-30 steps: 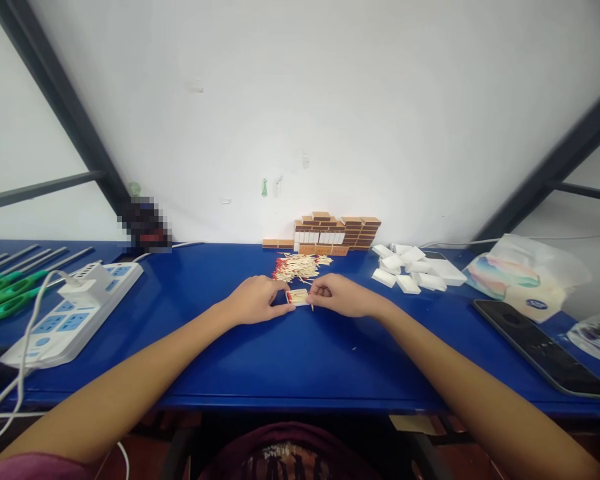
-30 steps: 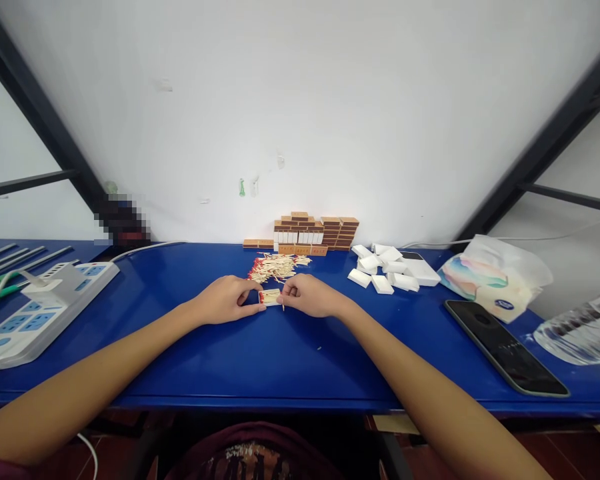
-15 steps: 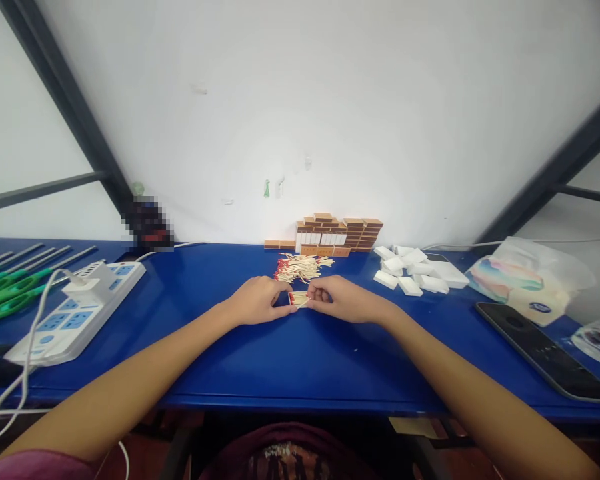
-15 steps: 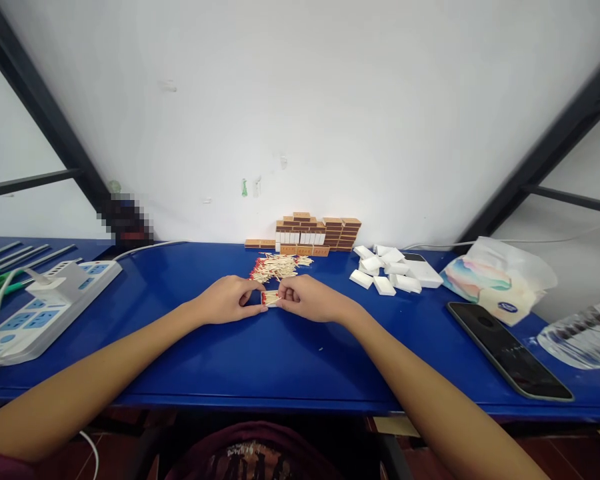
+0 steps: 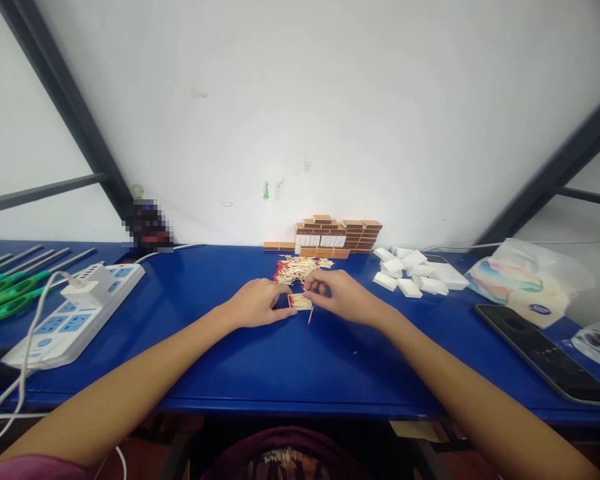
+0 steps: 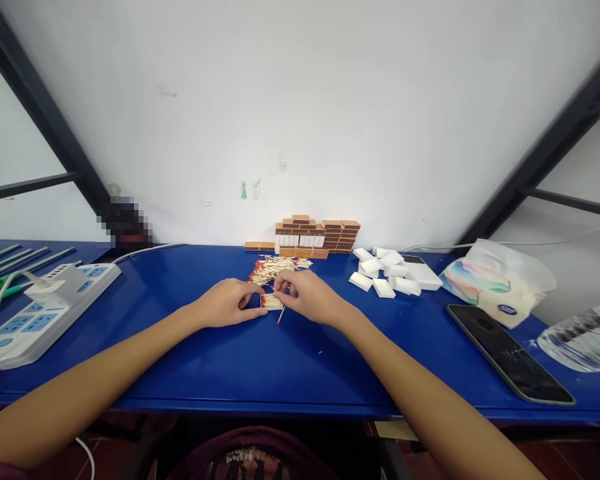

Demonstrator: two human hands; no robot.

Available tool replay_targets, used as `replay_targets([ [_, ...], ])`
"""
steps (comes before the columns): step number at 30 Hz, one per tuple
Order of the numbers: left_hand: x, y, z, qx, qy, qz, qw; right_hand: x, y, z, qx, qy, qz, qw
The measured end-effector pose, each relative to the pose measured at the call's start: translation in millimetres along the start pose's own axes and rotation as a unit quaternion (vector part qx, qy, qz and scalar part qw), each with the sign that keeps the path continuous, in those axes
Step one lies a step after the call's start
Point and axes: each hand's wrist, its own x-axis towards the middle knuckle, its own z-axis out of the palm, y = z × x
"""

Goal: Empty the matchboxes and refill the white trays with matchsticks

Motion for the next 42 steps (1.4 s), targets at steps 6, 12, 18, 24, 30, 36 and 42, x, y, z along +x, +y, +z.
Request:
replay_targets([
  [6,0.2,-0.9,1.2,0.003,0.000,0.005,1.000,1.6,-0.5,3.4,-0.036,-0.016,-0.054,0.998],
  [12,0.6,-0.8,-0.3,-0.001,0.010,-0.007,1.000,-2.0,5.2,-9.5,0.017,-0.112,-0.048,0.992],
  [18,1.3,-3.4,-3.2,0.023,0.022,-0.030,0.999,-5.0,5.6,-11.2,0.008,-0.179,0.031,0.983],
  [24,1.2,-2.9,-2.5,0.011,0.007,-0.018,1.000,-3.0,5.1,-6.7,-0.004,-0.123,0.011,0.992],
  [30,-0.1,1.8,-0.4,-0.007,0.020,0.008,1.000,1.6,2.2,6.1,-0.046,-0.039,-0.026,0.998],
  [36,-0.5,0.3,-0.2,-0.004,0.015,0.013,1.000,0.9,4.6,5.2,-0.060,-0.034,-0.041,0.997],
  [42,-0.4,1.8,0.2,-0.008,0.013,0.023,1.000,-0.1,4.5,7.2,-0.006,-0.049,-0.046,0.998],
])
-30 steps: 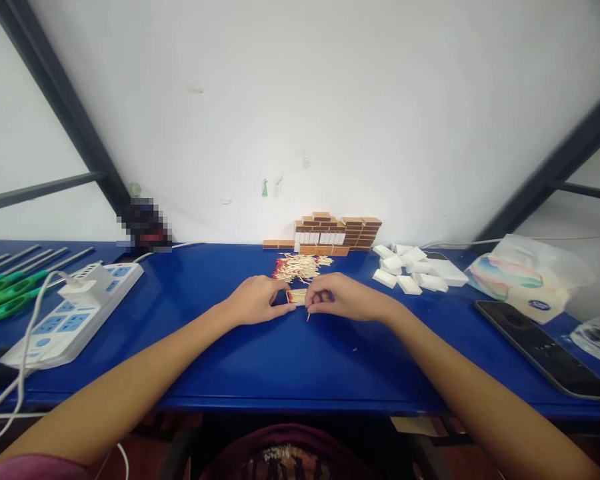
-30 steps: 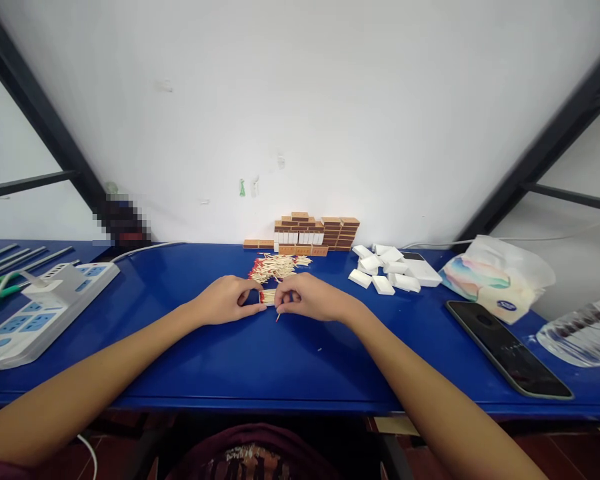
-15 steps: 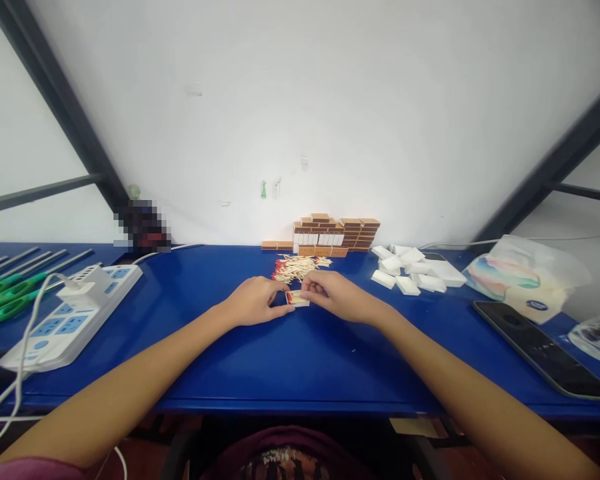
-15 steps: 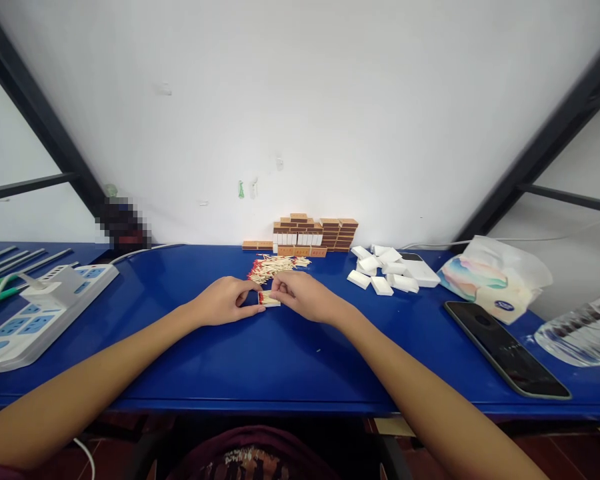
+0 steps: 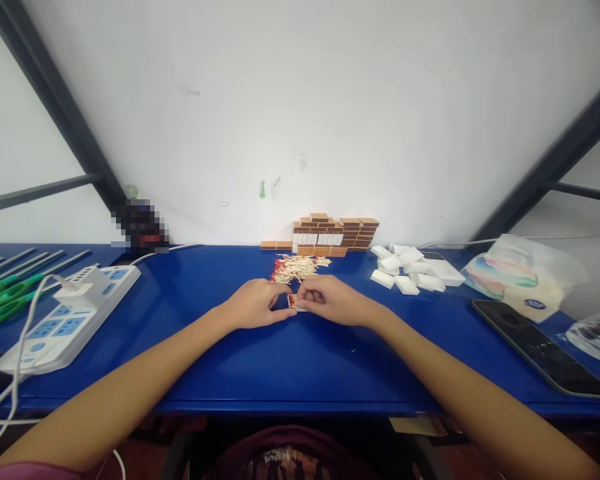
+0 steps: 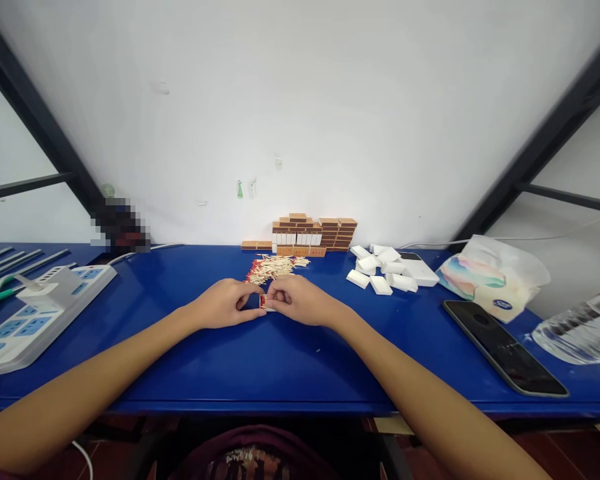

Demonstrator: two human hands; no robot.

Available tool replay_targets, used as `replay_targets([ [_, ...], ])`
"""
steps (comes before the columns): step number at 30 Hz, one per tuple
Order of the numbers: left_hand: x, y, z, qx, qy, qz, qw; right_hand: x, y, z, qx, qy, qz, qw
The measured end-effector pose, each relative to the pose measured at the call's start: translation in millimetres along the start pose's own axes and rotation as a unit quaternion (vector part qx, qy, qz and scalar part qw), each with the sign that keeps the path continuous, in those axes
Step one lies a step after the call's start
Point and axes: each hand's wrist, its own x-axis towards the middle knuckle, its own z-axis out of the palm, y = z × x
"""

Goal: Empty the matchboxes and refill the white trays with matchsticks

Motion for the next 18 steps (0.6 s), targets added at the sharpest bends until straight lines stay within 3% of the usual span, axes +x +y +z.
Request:
replay_targets([
  [6,0.2,3.0,-1.8,-0.003,0.005,0.015,1.000,0.4,-2.5,4.8,0.049,-0.030,-0.005,0.998],
  [18,-0.6,0.9,-3.1,-0.009,0.002,0.015,1.000,2.5,-2.4,7.4,0.033,-0.044,0.005,0.998],
])
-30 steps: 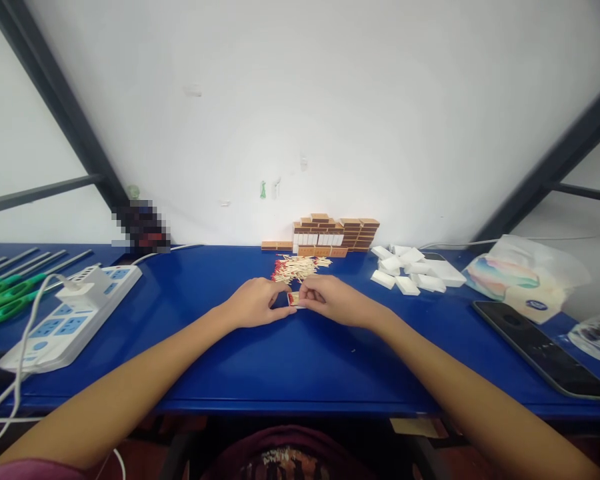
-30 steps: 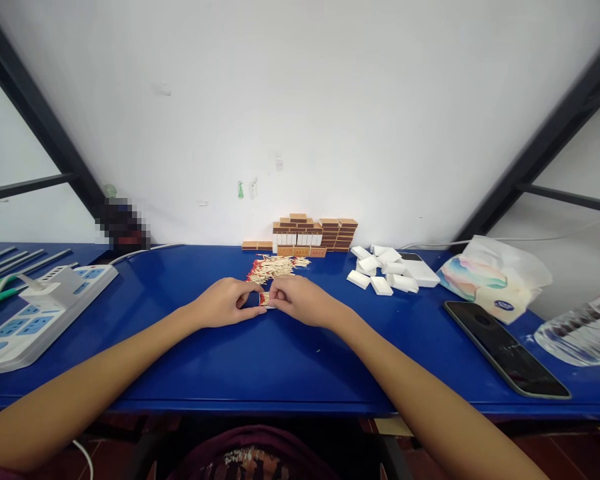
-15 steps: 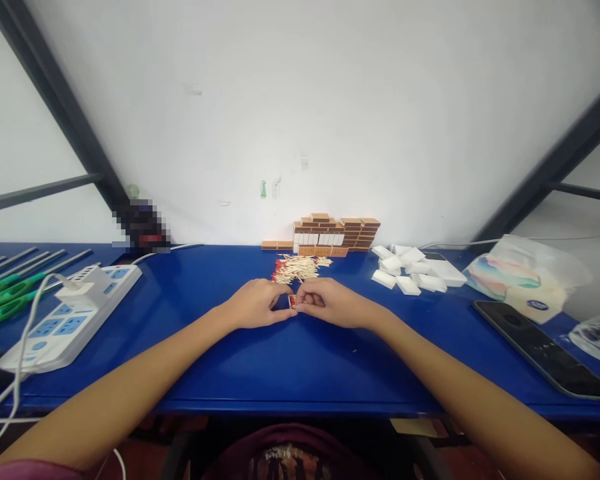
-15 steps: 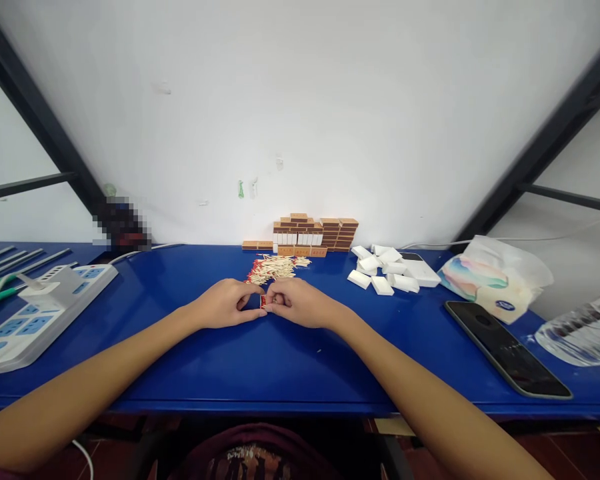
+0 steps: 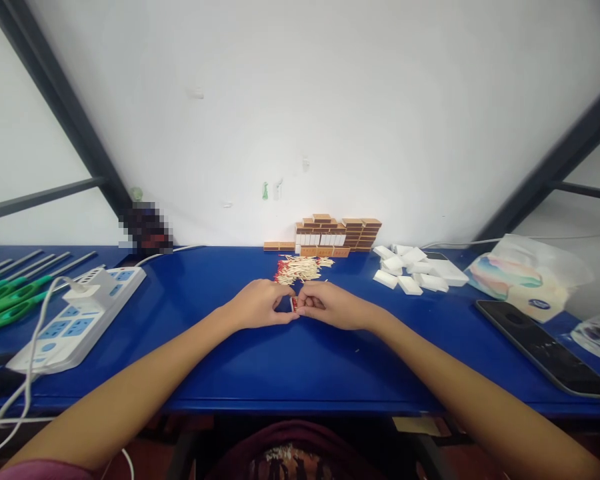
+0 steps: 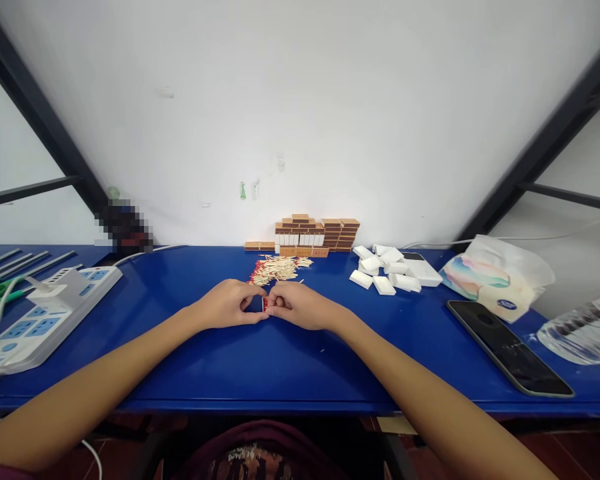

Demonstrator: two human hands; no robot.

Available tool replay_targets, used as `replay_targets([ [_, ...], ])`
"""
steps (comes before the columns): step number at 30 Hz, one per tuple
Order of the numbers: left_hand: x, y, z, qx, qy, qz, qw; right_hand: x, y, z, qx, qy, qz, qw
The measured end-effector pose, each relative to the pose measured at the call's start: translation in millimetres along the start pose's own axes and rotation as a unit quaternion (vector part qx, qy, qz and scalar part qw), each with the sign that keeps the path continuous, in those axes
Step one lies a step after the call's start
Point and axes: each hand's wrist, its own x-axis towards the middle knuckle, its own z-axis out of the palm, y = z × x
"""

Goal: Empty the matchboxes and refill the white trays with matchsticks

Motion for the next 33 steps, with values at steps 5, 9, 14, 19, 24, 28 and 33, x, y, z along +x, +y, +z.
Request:
replay_targets([
  [5,-0.2,1.8,0.0,0.003,0.003,-0.006,1.000,-1.9,-1.9,0.0,-0.022,-0.011,-0.011,1.000],
  [9,-0.4,1.7,-0.7,0.011,0.011,-0.002,1.000,-2.6,-2.7,-0.2,-0.038,0.016,-0.010,0.999],
  [14,-0.6,-1.9,0.3,0.020,0.003,-0.011,1.000,-2.0,1.0,-0.4,-0.069,0.042,-0.016,0.997],
  [19,0.2,-2.9,2.8,-0.005,0.034,-0.010,0.999,-0.8,4.7,-5.7,-0.075,0.122,-0.047,0.989],
  [24,1.3,-2.5,7.2,-0.047,0.063,-0.045,0.996,-0.1,9.0,-16.1,-0.060,0.277,-0.054,0.958],
  [28,2.2,-3.7,8.9,-0.048,0.057,-0.055,0.996,0.0,18.6,-19.6,-0.090,0.282,-0.053,0.954],
  [33,2.4,-3.8,7.5,-0.056,0.022,-0.056,0.997,1.5,26.7,-17.3,-0.095,0.239,-0.045,0.965],
])
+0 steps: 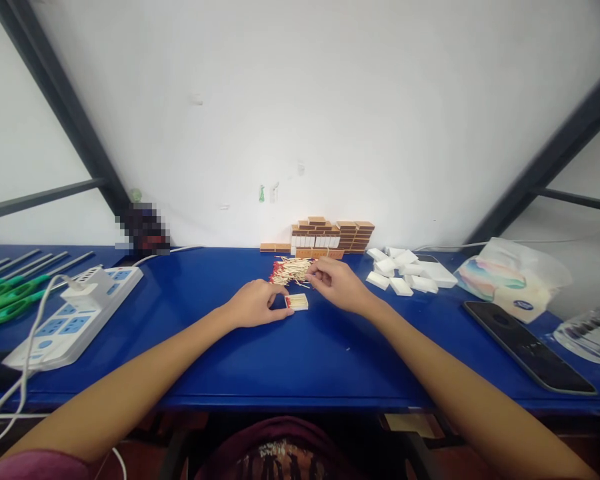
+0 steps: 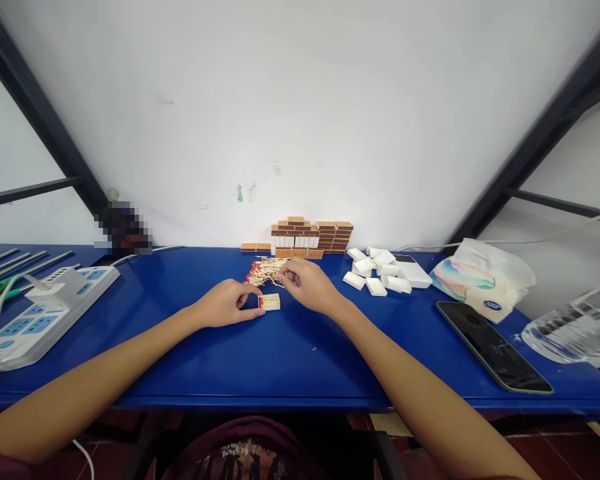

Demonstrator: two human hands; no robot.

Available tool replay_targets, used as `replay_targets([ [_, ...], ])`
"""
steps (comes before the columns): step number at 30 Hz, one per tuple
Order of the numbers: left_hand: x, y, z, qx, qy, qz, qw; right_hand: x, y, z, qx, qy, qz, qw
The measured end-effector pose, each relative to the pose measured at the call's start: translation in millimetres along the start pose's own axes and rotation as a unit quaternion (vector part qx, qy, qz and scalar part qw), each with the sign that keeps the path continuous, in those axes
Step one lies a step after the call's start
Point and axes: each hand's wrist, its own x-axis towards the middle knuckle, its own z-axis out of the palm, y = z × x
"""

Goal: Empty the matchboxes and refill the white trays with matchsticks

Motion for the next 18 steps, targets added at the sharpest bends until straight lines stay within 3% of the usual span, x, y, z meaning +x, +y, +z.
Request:
replay_targets([
  [8,-0.3,0.7,0.0,0.005,-0.013,-0.005,1.000,-0.5,-7.2,0.2,0.020,-0.140,-0.011,0.990],
  [18,1.2,-2.9,0.4,0.033,-0.020,0.002,0.999,-3.4,-5.9,7.0,0.009,-0.179,0.014,0.984],
])
